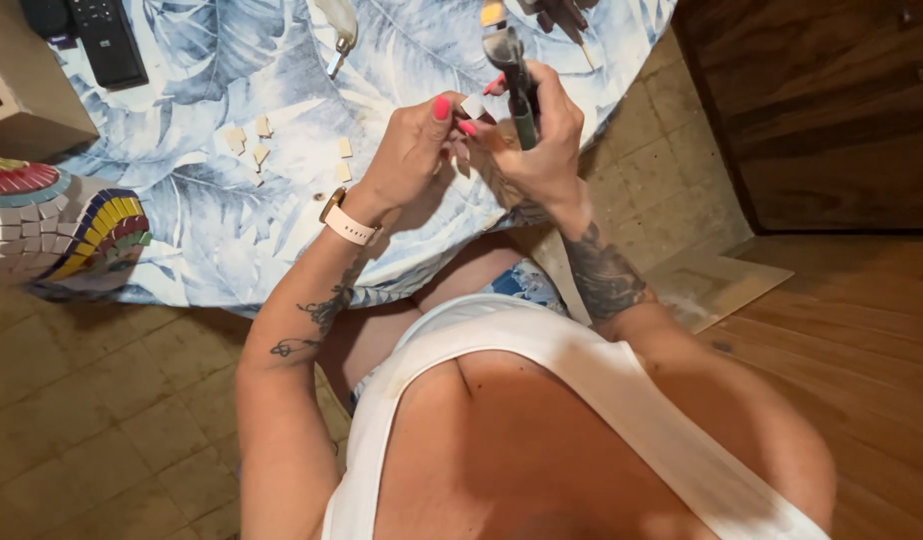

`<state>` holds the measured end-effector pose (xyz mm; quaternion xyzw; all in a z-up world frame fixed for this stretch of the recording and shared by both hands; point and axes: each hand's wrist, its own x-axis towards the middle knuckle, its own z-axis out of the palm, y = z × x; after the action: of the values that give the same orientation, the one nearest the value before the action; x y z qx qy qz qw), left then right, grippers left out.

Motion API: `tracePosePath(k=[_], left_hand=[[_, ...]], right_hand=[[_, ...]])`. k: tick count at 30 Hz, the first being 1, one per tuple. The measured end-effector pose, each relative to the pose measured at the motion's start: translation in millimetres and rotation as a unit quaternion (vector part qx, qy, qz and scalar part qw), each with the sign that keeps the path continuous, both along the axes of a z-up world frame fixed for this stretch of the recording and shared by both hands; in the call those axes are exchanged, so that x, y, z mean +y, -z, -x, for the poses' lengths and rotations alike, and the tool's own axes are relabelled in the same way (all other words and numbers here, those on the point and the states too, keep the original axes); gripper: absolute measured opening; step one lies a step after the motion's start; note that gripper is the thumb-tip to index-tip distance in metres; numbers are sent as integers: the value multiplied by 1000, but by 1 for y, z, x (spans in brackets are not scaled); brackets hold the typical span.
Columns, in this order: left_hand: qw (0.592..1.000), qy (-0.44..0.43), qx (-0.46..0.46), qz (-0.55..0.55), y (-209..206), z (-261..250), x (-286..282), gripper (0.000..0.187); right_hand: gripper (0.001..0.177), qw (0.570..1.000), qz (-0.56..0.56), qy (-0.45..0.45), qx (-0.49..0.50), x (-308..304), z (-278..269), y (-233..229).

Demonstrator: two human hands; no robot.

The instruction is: Cutting small mosaic tiles into smaller pieces using tile nippers

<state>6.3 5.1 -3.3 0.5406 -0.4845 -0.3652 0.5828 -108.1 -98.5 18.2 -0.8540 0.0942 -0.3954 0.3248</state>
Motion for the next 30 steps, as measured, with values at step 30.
tracePosePath(k=[30], left_hand=[[989,-92,-94,73,-14,0,5,36]], right_hand=[[25,917,122,-177,337,-75,60,-14]])
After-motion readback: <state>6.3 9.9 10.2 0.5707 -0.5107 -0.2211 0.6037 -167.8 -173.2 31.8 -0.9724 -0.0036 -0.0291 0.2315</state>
